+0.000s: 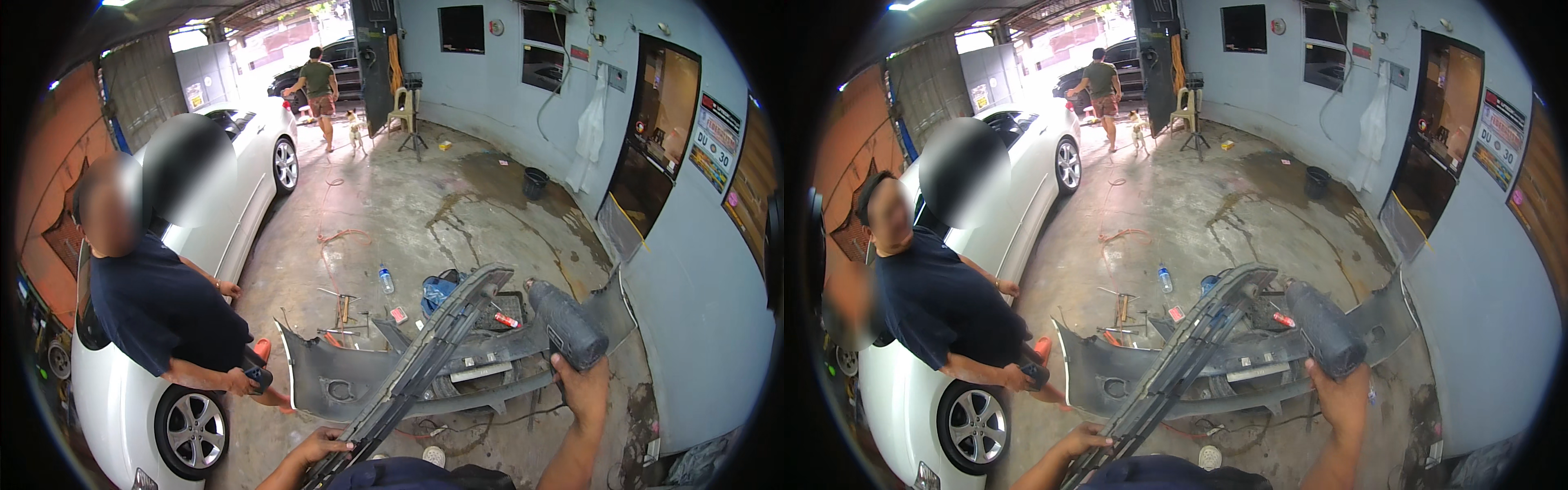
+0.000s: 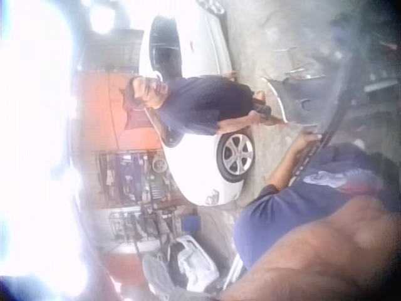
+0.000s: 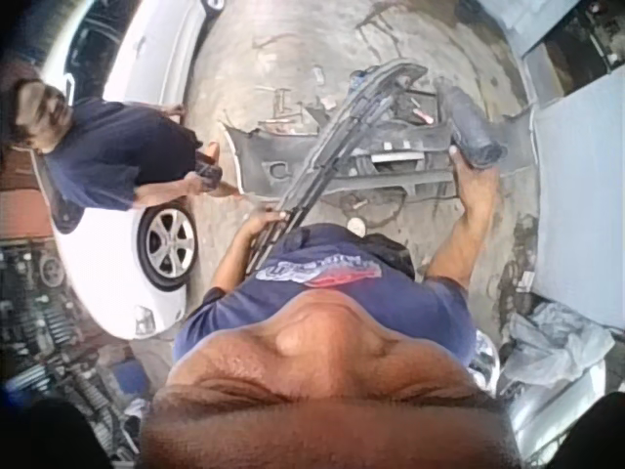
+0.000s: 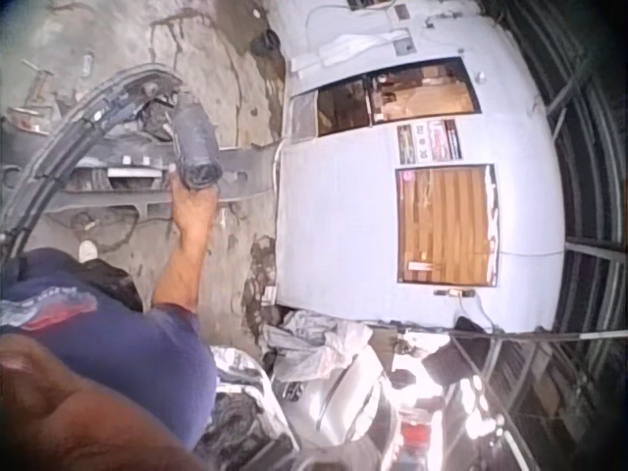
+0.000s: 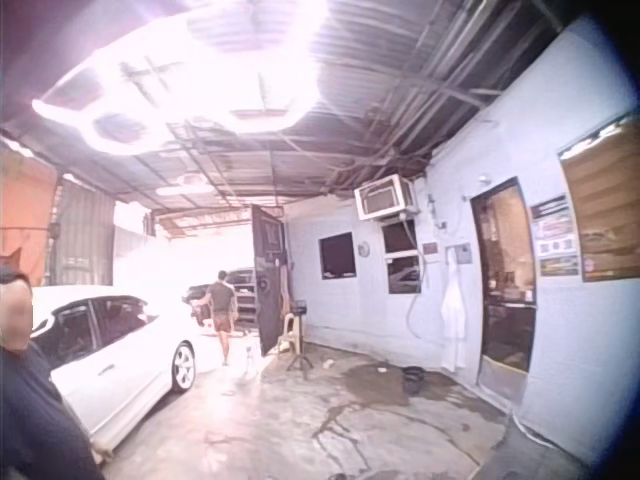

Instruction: The person uses a heat gun to warm sections of a plastic car bumper and a grille insert, then uses a screwdriver to pry and secure parts of the grille to the bumper assembly.

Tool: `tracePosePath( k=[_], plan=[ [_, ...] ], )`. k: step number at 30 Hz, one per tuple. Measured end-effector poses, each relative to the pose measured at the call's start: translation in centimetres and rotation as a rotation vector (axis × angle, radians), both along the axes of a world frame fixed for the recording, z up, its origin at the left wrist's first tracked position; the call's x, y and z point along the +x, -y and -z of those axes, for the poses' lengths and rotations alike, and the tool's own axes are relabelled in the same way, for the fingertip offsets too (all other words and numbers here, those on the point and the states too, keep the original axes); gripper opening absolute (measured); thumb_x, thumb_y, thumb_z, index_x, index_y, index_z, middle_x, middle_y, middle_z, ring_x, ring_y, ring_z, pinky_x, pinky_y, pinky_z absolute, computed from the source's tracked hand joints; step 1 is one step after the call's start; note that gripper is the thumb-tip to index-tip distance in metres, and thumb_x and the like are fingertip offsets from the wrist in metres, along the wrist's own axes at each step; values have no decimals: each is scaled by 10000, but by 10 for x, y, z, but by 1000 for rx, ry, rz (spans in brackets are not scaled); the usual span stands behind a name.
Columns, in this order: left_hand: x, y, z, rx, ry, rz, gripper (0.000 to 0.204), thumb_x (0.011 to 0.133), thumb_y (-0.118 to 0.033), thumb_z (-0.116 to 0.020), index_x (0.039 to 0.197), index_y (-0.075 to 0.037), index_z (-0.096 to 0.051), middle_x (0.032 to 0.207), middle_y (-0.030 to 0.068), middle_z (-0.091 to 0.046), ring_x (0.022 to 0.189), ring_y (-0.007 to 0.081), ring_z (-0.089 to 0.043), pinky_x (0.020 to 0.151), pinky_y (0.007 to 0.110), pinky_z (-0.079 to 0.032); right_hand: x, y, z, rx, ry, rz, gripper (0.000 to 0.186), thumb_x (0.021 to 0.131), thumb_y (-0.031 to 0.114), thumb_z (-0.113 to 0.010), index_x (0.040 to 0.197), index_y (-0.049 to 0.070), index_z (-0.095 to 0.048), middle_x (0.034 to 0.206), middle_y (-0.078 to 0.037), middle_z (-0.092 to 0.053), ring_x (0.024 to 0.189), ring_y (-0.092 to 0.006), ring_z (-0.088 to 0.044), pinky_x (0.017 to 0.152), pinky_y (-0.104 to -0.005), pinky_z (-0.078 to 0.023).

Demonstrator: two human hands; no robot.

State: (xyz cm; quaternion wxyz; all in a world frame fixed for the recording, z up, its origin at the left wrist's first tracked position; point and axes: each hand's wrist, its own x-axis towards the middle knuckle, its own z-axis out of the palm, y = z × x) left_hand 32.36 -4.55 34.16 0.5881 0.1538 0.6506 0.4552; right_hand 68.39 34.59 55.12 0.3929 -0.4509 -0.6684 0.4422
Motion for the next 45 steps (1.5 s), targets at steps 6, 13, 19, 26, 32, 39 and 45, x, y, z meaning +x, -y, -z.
tracePosePath(
  k=[6,13,19,26,32,39,45],
  plan=[
    [-8,6,-1,-51,20,14,370,870,-269,-859,1095,14,-780,889,98,-797,781,171,-746,767,302,-576,1,18,-15,-127,-181,-104,233,880,60,-833,1055,-36,-713,825,-47,-719,648,-137,-658,607,-315,-525],
    [-4,1,-11,-34,56,8,385,851,-236,-838,1083,60,-758,887,137,-790,781,213,-757,763,346,-601,9,0,-3,-102,-195,-120,316,867,104,-868,1107,-36,-716,872,-80,-732,714,-144,-680,639,-331,-543],
    [-7,5,-5,45,9,32,431,828,-246,-806,1114,72,-753,928,142,-791,814,247,-764,784,361,-611,4,-4,3,65,-83,-56,291,888,132,-860,1099,-19,-728,869,-79,-733,737,-123,-680,652,-324,-541],
    [-3,2,-14,84,-6,8,477,807,-269,-813,1129,78,-748,954,151,-785,832,260,-765,790,379,-615,12,12,-3,-123,-271,-197,334,871,133,-876,1126,-19,-723,863,-68,-744,717,-166,-708,677,-336,-557],
    [-11,7,3,79,-28,-51,530,775,-281,-834,1157,66,-713,946,150,-769,803,271,-764,767,389,-617,7,2,20,-48,-33,-78,454,810,130,-908,1194,-24,-720,1077,-132,-797,926,-228,-750,869,-372,-581],
    [-38,-12,13,145,-23,-5,696,796,-441,-853,1255,56,-687,997,143,-765,834,258,-756,802,404,-610,10,17,24,-85,46,-146,481,805,134,-913,1217,-25,-719,1103,-136,-794,1016,-214,-750,917,-382,-579],
    [-81,-47,39,165,-98,-6,865,863,-685,-782,1314,43,-659,1087,160,-754,959,275,-745,852,422,-604,6,27,43,-49,79,-412,494,782,171,-923,1193,-26,-732,1071,-151,-799,979,-233,-763,890,-387,-588]
  ],
)
